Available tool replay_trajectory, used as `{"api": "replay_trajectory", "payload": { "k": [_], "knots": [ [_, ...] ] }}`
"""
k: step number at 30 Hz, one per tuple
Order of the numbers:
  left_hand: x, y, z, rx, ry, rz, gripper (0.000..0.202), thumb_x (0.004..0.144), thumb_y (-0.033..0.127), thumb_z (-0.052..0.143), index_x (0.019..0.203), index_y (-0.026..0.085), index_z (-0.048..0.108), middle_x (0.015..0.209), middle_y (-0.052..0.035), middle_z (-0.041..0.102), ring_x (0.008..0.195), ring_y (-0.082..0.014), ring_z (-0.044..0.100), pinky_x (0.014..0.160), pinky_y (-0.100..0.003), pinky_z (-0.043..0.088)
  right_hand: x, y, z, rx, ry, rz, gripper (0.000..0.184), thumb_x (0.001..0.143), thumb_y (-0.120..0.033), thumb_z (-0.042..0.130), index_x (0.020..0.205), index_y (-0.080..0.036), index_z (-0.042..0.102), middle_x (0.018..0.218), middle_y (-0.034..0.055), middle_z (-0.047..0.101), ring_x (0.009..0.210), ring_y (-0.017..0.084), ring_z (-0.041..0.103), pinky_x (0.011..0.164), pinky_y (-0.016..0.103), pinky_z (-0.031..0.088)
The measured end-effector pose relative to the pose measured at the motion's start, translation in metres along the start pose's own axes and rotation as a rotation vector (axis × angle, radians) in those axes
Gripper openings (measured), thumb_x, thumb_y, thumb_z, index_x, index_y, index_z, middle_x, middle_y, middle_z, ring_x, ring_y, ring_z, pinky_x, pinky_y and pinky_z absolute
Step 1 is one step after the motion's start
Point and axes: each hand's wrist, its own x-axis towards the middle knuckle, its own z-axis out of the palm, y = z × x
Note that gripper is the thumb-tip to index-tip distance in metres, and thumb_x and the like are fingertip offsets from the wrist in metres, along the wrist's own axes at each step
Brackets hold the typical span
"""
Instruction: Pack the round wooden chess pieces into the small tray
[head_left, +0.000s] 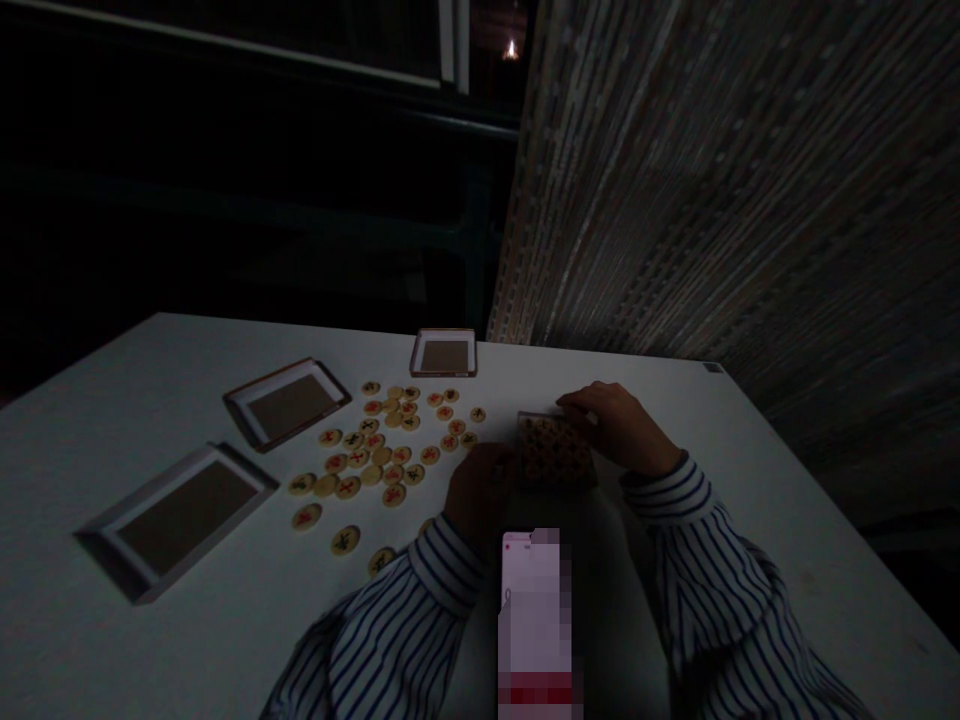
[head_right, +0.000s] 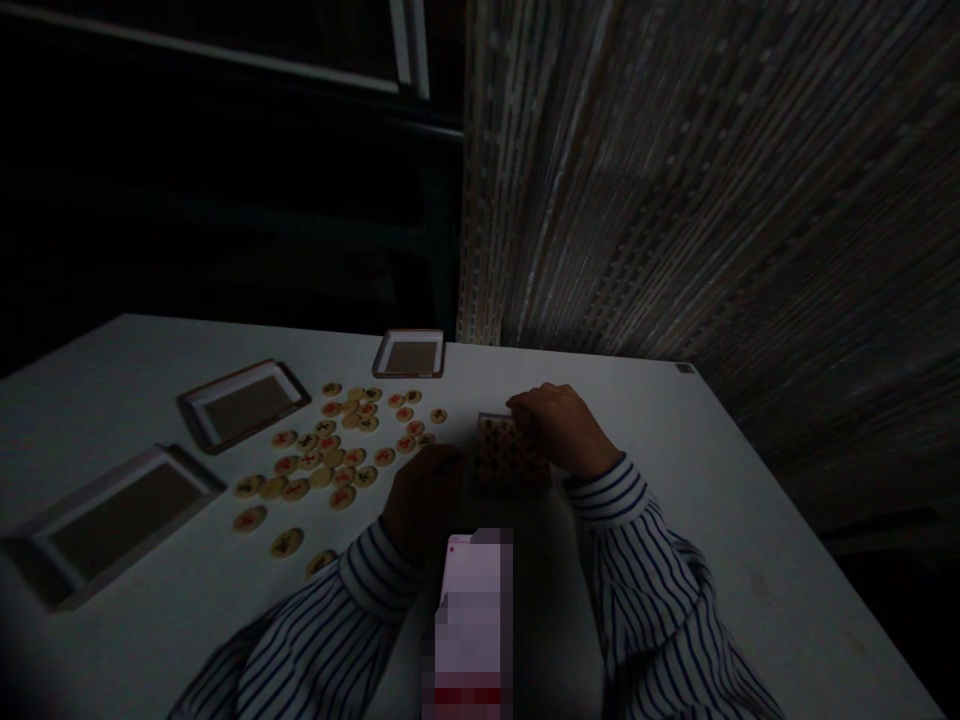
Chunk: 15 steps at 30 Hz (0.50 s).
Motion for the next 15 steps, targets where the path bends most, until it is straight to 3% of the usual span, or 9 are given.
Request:
{"api": "replay_trajectory", "payload": {
  "k": [8, 15],
  "knots": [
    [-0.002, 0.009, -0.009, -0.051, 0.004, 0.058, 0.008, 0.075, 0.019, 0.052, 0.079, 0.017, 0.059, 0.079, -0.0034, 0.062, 0.074, -0.014, 0.059, 0.066, -0.026, 0.048, -0.002, -0.003, -0.001, 0.012, 0.047, -0.034, 0.02, 0.083, -0.023, 0.047, 0.095, -0.018, 0.062, 0.088, 0.0048, 0.068, 0.079, 0.017, 0.058, 0.072, 0.031, 0.041],
    [-0.011, 0.019, -0.053, -0.027, -0.013, 0.069, 0.012, 0.076, 0.022, 0.052, 0.084, 0.018, 0.06, 0.079, -0.0022, 0.063, 0.071, -0.0127, 0.059, 0.064, -0.025, 0.047, -0.005, -0.011, -0.011, 0.01, 0.075, -0.017, 0.022, 0.084, -0.024, 0.046, 0.095, -0.017, 0.062, 0.086, 0.0053, 0.067, 0.079, 0.018, 0.058, 0.072, 0.032, 0.042]
  ]
}}
